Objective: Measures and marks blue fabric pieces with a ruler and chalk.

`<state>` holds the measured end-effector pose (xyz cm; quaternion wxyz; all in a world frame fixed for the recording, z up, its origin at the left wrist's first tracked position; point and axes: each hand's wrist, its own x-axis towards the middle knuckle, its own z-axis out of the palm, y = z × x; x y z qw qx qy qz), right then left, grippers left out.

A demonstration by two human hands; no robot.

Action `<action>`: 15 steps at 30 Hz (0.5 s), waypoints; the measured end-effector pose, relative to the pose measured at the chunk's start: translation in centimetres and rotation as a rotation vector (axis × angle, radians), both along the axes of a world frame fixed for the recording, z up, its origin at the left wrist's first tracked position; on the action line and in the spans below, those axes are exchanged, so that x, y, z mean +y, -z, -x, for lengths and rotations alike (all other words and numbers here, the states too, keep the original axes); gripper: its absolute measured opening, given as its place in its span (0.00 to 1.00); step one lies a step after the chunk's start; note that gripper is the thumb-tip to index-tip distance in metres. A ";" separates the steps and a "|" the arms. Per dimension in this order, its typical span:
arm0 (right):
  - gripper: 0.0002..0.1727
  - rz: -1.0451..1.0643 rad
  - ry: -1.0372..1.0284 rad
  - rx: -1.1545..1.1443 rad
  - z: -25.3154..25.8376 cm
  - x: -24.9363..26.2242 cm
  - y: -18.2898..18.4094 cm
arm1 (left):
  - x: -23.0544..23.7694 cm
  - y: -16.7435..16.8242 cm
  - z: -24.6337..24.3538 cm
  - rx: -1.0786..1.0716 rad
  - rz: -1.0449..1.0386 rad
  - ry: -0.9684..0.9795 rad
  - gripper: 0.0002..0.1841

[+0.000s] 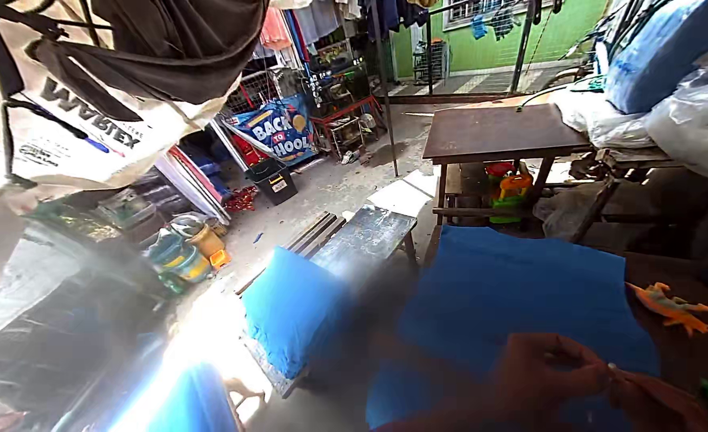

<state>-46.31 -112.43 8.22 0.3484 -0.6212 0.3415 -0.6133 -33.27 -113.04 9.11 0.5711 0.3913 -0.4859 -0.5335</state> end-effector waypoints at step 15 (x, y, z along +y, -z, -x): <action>0.20 -0.472 -0.212 -0.377 1.3 0.7 0.0 | 0.1 0.7 0.3 0.003 -0.035 0.103 0.04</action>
